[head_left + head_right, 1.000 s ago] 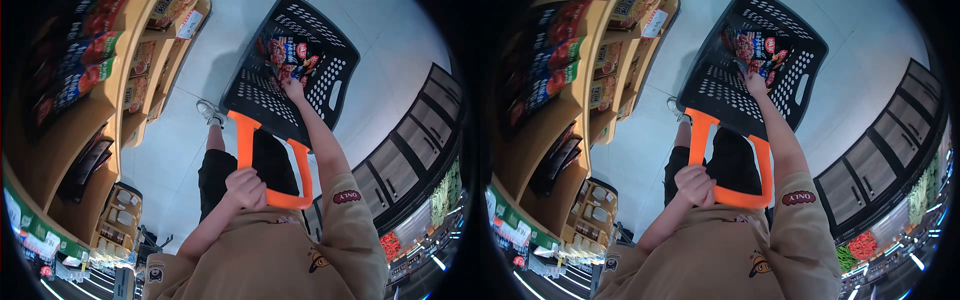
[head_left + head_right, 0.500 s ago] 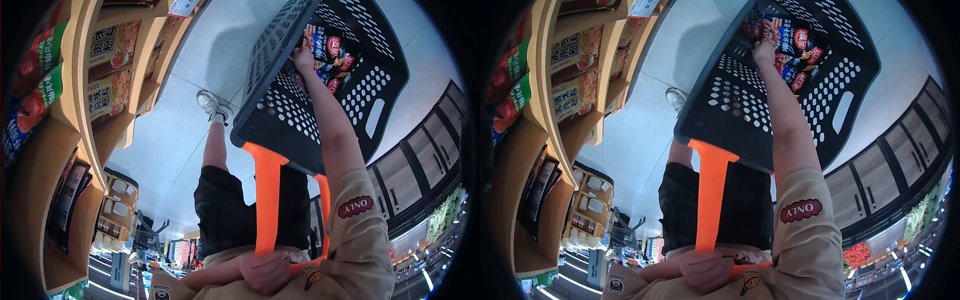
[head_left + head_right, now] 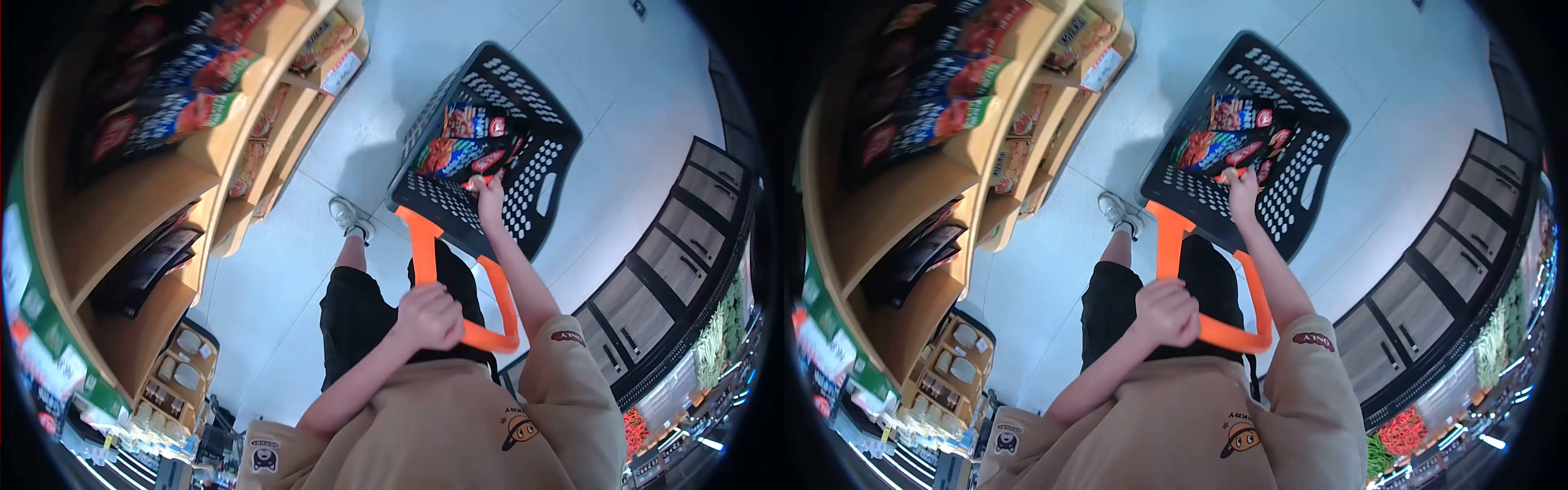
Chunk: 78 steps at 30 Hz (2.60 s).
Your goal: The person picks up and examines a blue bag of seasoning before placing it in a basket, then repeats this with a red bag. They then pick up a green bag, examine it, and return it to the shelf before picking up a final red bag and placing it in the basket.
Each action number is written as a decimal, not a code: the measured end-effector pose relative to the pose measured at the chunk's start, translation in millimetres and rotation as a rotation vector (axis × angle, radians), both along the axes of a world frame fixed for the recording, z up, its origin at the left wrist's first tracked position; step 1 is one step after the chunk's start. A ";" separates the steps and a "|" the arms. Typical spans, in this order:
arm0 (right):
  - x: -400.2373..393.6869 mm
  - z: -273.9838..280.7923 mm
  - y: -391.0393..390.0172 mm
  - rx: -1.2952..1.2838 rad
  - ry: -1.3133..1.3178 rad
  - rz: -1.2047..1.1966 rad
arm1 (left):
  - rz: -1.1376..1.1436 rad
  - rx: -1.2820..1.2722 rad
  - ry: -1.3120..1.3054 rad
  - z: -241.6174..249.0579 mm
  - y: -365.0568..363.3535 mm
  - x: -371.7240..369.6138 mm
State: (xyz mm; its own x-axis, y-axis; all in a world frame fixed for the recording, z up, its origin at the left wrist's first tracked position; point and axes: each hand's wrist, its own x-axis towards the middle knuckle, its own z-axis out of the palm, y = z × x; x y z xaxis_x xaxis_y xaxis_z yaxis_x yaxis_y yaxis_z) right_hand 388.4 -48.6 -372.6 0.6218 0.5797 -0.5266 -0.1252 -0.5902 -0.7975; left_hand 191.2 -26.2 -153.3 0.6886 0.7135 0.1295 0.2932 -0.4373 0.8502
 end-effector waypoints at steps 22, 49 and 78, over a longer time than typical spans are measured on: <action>-48.3 390.1 60.4 0.728 1.028 0.031 | -0.019 -0.768 -0.597 150.8 70.9 -118.8; -174.2 320.1 37.9 0.272 0.712 0.582 | 0.830 -0.764 -0.822 93.8 51.4 -168.2; -166.9 307.2 12.9 0.239 0.628 0.615 | 0.855 -0.898 -0.730 80.8 23.4 -163.0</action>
State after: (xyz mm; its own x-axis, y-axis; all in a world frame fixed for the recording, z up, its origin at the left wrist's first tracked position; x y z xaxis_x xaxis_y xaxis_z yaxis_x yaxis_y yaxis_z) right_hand 221.5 -35.7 -65.4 -0.1937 0.8513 -0.4875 -0.2956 -0.5245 -0.7984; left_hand 28.2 -2.8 -72.5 -0.0077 0.8944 -0.4472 -0.4260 0.4017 0.8107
